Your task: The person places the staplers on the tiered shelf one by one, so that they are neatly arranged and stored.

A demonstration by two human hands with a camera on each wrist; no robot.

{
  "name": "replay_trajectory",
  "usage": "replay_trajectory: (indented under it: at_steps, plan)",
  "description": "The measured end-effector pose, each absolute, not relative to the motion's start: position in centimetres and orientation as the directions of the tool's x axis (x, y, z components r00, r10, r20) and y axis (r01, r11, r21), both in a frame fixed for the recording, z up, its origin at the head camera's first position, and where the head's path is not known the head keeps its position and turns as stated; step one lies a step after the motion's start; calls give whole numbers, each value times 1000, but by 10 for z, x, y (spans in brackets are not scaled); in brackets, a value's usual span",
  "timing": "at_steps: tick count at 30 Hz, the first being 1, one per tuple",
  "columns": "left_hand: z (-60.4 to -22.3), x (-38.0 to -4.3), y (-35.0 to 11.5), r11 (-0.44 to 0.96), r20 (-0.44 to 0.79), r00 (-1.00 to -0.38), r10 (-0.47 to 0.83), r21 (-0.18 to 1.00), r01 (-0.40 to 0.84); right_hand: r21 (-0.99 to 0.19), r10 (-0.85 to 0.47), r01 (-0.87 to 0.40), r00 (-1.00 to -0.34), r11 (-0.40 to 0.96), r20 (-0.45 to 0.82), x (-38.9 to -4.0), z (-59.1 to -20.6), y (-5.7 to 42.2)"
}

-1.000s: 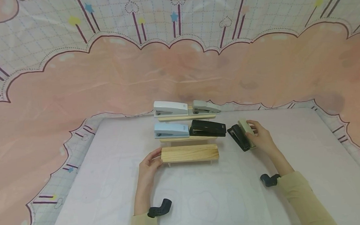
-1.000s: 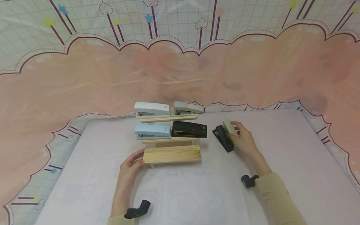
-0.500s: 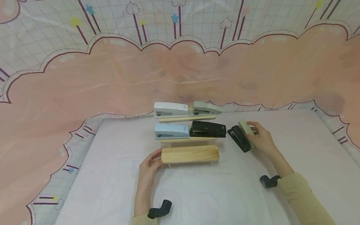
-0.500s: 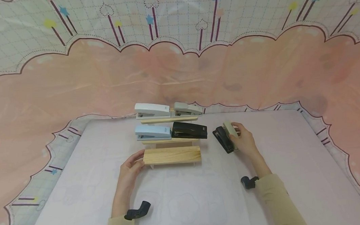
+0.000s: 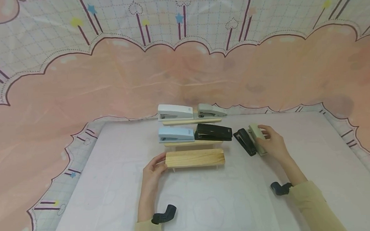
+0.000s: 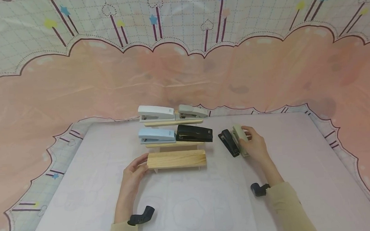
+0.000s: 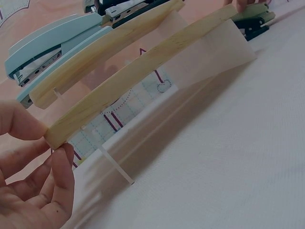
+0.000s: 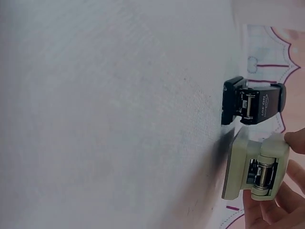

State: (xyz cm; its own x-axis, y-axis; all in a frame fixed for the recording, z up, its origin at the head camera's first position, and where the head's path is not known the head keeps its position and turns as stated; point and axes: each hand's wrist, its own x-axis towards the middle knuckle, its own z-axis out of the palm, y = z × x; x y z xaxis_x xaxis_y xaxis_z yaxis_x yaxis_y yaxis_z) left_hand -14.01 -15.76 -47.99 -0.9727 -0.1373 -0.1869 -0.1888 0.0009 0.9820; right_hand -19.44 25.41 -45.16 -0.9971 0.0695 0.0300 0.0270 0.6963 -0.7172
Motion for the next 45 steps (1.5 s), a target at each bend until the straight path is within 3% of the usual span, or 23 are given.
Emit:
replay_trajectory:
  at_steps: [19, 45]
  plan:
    - [-479, -140, -158, 4, -191, -971, -145, 981, -194, -704, 67, -18, -993, 710, 94, -178, -437, 260]
    - [-478, -140, -158, -15, -190, -972, -135, 982, -190, -665, -20, -190, -967, 722, 255, -155, -405, 243]
